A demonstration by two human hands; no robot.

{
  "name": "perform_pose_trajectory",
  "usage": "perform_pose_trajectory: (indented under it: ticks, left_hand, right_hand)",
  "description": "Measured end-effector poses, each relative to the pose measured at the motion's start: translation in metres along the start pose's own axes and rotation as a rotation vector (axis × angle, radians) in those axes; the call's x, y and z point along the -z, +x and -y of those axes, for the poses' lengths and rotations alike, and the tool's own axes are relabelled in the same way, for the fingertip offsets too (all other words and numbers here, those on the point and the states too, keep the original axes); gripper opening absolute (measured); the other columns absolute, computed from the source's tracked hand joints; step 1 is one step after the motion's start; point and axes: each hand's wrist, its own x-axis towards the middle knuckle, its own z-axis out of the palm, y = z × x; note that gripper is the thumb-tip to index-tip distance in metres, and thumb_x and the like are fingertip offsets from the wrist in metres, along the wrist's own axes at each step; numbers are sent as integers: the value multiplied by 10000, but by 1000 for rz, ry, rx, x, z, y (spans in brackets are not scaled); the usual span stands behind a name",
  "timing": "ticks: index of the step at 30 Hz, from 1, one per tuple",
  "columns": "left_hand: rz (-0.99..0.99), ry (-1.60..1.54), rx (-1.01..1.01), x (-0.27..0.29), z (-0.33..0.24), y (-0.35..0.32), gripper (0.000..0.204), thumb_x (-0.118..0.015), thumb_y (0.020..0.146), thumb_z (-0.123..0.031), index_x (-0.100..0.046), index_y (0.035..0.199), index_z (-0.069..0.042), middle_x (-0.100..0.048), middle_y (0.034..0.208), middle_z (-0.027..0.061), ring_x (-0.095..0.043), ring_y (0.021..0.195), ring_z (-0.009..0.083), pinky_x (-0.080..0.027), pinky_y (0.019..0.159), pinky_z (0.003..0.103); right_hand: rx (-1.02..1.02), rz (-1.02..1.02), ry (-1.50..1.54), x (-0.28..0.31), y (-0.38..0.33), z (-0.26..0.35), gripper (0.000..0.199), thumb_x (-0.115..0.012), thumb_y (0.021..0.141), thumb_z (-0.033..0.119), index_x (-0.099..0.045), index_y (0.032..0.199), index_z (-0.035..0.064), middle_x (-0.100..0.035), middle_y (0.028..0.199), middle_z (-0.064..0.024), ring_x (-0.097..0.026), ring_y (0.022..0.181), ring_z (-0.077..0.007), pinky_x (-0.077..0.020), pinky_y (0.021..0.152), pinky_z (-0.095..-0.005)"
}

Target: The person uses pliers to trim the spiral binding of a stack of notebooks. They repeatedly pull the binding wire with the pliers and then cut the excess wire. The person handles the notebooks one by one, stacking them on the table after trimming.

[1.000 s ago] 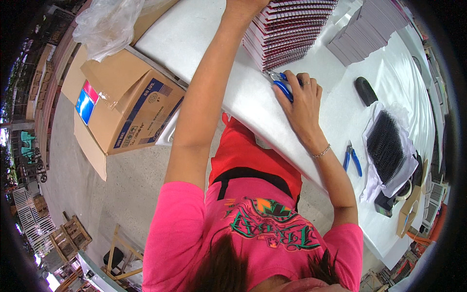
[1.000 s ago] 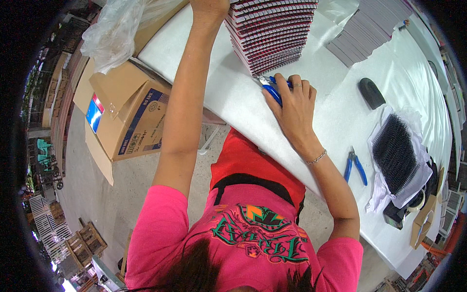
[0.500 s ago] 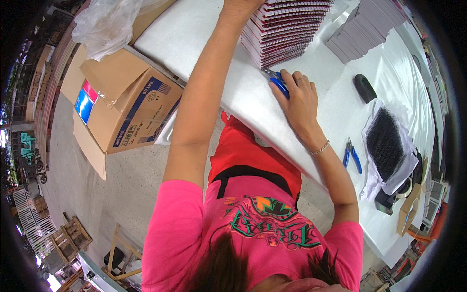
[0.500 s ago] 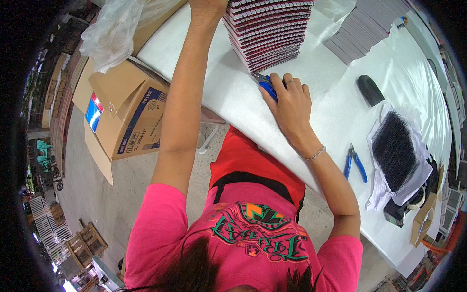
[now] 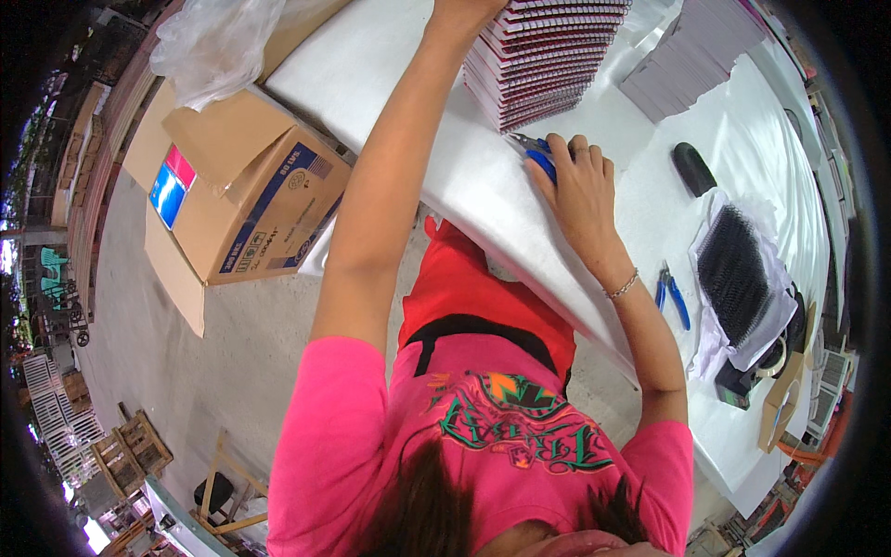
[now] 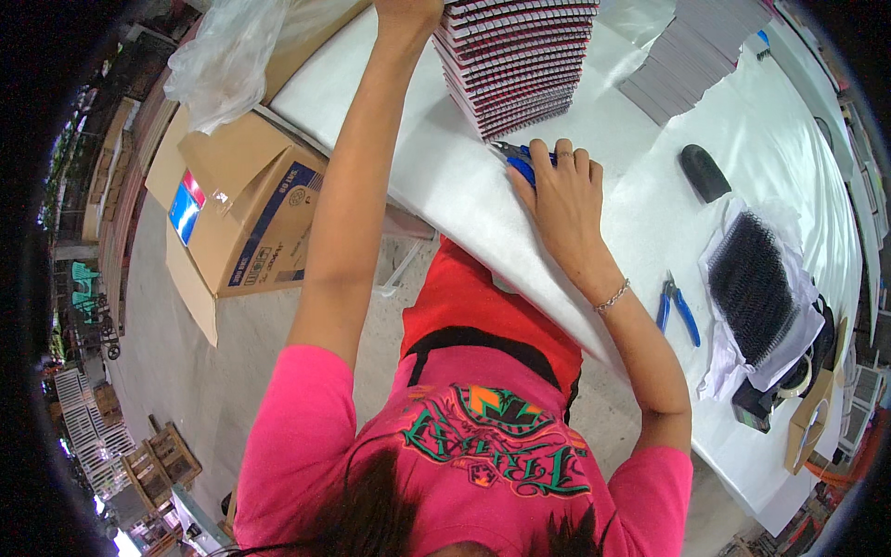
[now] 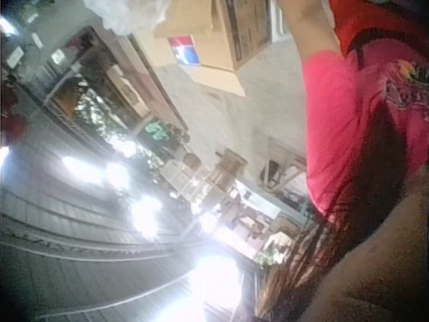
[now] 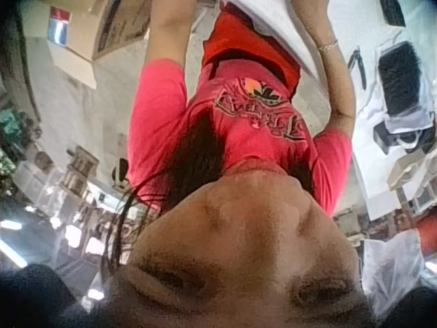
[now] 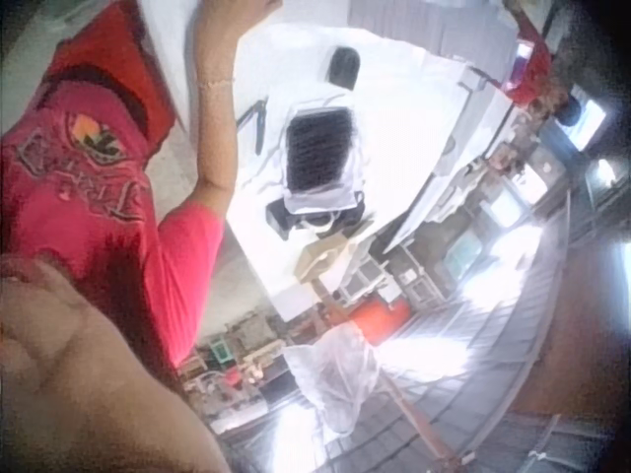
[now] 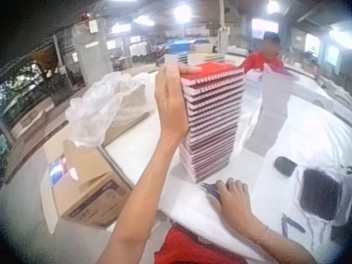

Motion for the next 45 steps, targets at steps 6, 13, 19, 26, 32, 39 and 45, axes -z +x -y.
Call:
perform_pose_trajectory:
  ticks: [6,13,19,26,32,39,45]
  left_hand:
    - [-15,18,-11,0,0,-2,469,-342,1117,-278,-663,923,4,-624,919,103,-557,920,224,-418,913,339]
    - [-3,-47,1,-1,0,-2,468,-342,1121,-284,-660,932,4,-615,924,95,-555,906,198,-424,895,322]
    - [-10,-63,-20,-1,3,-2,470,-349,1120,-290,-659,927,6,-606,920,92,-552,891,199,-426,891,323]
    - [-12,3,23,0,-9,-2,478,-347,1118,-290,-653,908,11,-608,915,104,-552,901,219,-425,891,344]
    - [6,16,18,1,-1,-1,449,-372,1109,-273,-657,916,15,-642,929,120,-568,943,235,-414,932,365]
    - [94,39,31,11,-14,6,462,-349,1108,-287,-669,1199,34,-644,1243,159,-541,1213,283,-347,1096,384]
    - [55,208,229,45,-18,-35,500,-428,1080,-334,-486,1450,-3,-509,1437,166,-444,1351,297,-286,1164,423]
  right_hand:
    - [27,-98,29,-9,-3,1,396,-684,941,370,-628,1202,78,-600,1055,-138,-547,983,-296,-414,881,-434]
    - [17,-48,33,-9,3,3,390,-677,952,351,-653,1232,82,-616,1076,-136,-557,984,-285,-416,894,-422]
    - [46,-25,14,-8,9,5,319,-691,945,319,-668,1155,80,-639,956,-134,-604,867,-281,-469,817,-416]
    - [-98,444,155,11,41,7,375,-580,1008,405,-646,1028,36,-679,733,-150,-680,609,-291,-547,563,-423]
    - [-53,859,242,25,85,-20,504,-491,1042,498,-648,1139,29,-709,867,-184,-688,659,-324,-555,649,-433]
    - [-346,600,-138,60,38,-72,634,-538,980,614,-646,1253,52,-701,1108,-227,-690,1056,-376,-541,921,-462]
    - [-314,308,196,51,38,-122,701,-502,996,638,-580,1389,62,-580,1357,-260,-635,1180,-361,-490,1023,-456]
